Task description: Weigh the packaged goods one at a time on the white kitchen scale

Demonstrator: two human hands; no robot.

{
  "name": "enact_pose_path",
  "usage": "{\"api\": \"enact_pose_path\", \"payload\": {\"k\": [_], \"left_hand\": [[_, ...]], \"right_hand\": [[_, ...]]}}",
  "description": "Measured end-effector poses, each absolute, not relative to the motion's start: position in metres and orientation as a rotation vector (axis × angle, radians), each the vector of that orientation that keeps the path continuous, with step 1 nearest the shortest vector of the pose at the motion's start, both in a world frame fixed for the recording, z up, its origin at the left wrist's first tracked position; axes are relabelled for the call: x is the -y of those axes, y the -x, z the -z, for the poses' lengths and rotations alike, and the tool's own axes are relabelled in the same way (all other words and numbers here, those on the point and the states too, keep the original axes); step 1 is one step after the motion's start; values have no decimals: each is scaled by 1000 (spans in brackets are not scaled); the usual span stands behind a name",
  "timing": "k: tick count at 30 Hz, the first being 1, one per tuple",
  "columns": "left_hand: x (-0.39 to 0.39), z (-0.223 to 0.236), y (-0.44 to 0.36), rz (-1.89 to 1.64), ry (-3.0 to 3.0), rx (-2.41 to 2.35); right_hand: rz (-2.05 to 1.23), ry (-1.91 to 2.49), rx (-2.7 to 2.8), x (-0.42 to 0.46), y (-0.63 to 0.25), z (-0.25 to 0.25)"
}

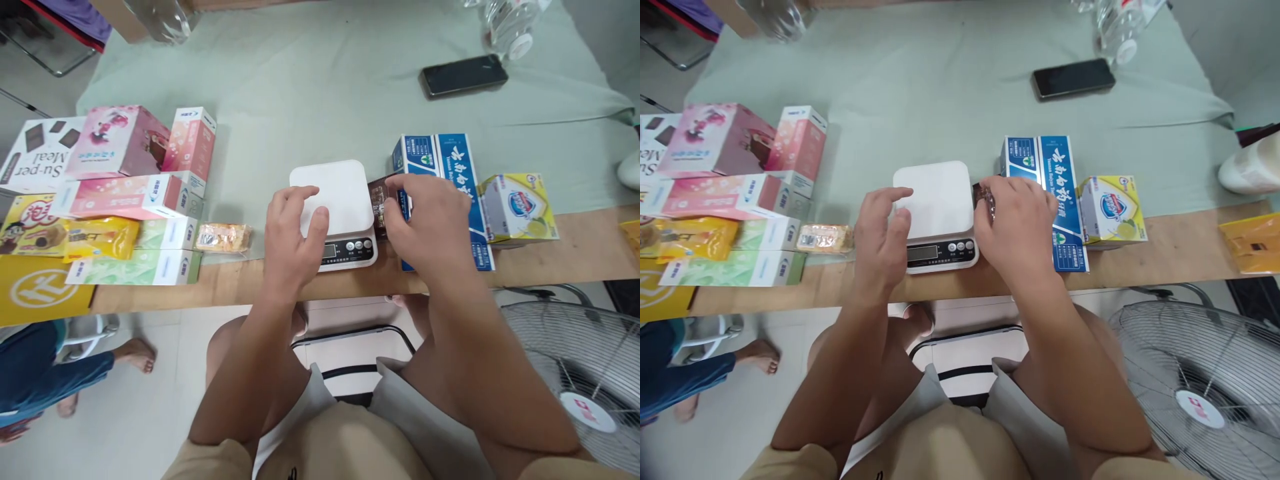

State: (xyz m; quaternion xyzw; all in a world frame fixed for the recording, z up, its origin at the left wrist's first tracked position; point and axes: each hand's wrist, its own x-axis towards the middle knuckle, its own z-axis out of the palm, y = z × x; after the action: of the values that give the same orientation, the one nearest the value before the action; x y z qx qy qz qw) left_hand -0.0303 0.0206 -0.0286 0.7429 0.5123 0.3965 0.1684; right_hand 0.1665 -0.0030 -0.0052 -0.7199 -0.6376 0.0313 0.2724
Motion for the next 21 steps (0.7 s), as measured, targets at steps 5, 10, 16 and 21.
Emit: {"api": "enact_pose_path", "payload": {"k": [5, 10, 16, 21], "left_hand": [[-19, 21, 49, -1162, -2023, -1598], [-14, 10, 69, -1049, -1845, -1927], [-7, 15, 98, -888, -1701, -2126], [-3, 23, 111, -896, -1748, -2012]], "right_hand": [[-210, 1798, 1843, 6, -146, -11], [-419, 1664, 2070, 10, -98, -20], [-552, 1581, 2275, 10, -43, -10], [-560, 1610, 2320, 9, -12, 2]]}}
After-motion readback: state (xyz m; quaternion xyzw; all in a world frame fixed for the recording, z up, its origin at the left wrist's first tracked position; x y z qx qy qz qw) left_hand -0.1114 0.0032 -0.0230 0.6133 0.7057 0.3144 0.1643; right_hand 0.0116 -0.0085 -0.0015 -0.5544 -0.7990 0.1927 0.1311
